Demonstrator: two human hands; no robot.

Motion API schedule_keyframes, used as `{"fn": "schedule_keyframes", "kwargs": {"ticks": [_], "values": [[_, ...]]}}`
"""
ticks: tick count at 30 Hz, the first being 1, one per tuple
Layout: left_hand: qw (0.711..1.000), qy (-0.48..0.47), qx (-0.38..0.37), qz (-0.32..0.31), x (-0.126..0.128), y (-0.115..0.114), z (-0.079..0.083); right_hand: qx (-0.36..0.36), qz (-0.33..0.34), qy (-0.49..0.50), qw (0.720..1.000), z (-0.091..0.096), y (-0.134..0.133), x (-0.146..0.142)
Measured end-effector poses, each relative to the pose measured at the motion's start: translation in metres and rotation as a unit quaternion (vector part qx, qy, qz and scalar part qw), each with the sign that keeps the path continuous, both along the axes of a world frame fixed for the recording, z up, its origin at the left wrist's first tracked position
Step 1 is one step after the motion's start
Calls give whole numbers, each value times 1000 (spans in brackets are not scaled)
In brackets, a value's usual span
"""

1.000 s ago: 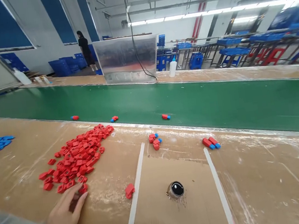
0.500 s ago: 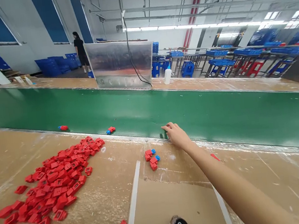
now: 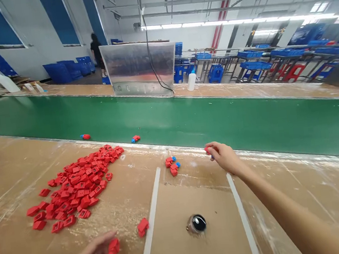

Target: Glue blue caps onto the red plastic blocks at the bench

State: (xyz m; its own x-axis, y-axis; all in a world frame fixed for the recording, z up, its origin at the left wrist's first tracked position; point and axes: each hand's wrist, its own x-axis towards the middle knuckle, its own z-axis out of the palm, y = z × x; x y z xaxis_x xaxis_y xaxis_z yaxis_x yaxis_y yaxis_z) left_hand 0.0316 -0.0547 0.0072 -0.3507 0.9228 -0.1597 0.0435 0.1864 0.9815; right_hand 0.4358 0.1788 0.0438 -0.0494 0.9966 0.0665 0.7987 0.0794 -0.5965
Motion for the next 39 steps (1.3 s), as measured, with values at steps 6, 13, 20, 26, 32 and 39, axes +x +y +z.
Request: {"fn": "schedule_keyframes", "kwargs": {"ticks": [6,13,20,26,32,39], "values": [[984,-76,7,-159,54,18,10,13,60,96,993,22,-126,2],[976,-131,20,-170,112,11,1,75,73,29,994,17,-210,-16],[968,-150,44,-195,126,-3,-4,142,100,-24,984,14,-219,-32],[966,-147,43,-209,121,-4,-6,170,119,-61,976,13,-213,-42],[963,-159,46,-214,121,-5,-5,181,130,-80,971,11,-212,-45],[959,-178,41,-219,119,-5,-7,186,139,-76,970,10,-213,-47]]}}
